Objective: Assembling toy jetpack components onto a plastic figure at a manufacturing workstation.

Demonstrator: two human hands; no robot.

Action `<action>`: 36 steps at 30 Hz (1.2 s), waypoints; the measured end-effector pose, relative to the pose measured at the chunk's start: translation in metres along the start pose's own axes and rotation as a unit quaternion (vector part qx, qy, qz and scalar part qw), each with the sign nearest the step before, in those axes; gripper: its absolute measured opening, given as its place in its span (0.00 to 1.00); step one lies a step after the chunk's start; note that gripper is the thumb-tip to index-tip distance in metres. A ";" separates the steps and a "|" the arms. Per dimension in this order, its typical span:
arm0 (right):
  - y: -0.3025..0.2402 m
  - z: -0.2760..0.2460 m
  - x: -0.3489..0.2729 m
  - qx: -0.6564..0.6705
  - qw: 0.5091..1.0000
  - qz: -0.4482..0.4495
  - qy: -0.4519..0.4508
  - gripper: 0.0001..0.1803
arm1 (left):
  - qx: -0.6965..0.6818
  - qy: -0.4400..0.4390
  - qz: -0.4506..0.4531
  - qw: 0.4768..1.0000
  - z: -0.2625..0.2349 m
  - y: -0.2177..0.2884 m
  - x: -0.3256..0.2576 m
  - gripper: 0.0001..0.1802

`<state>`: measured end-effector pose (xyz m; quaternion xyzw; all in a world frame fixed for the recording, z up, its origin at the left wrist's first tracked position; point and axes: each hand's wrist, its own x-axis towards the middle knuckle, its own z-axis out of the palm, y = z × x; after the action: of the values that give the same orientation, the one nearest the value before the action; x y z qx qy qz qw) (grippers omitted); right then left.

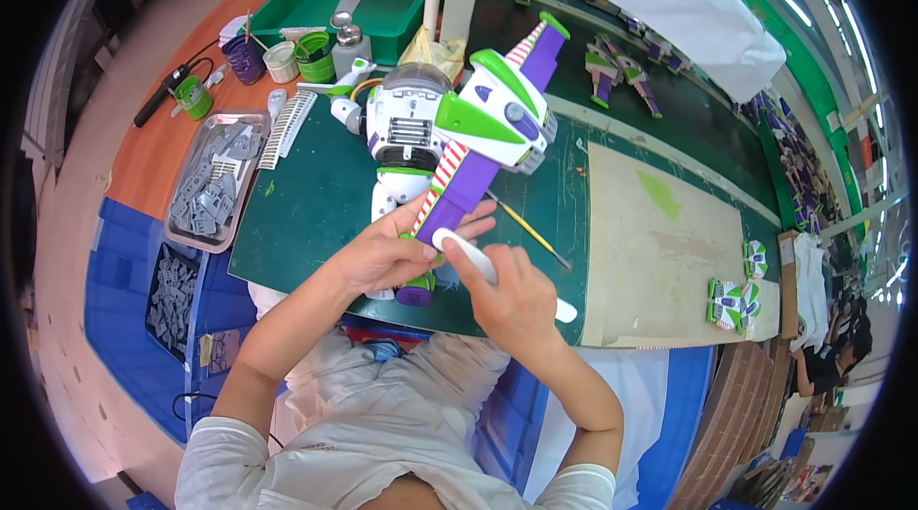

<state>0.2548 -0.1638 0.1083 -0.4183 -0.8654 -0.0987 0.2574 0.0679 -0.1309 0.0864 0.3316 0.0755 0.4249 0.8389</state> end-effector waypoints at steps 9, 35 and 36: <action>-0.011 0.020 0.016 -0.022 0.999 -0.036 0.027 0.31 | -0.069 0.008 0.020 0.997 -0.013 0.009 -0.013 0.43; 0.096 -0.007 0.070 0.420 0.854 0.270 0.146 0.17 | 0.349 0.120 -0.144 0.918 -0.026 0.085 -0.073 0.15; 0.094 0.002 0.074 0.356 0.877 0.293 0.133 0.18 | 0.391 0.135 -0.132 0.901 -0.027 0.090 -0.074 0.13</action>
<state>0.2888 -0.0537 0.1420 -0.5160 -0.6376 0.2417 0.5185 -0.0491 -0.1366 0.1101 0.5594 0.3912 0.2869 0.6721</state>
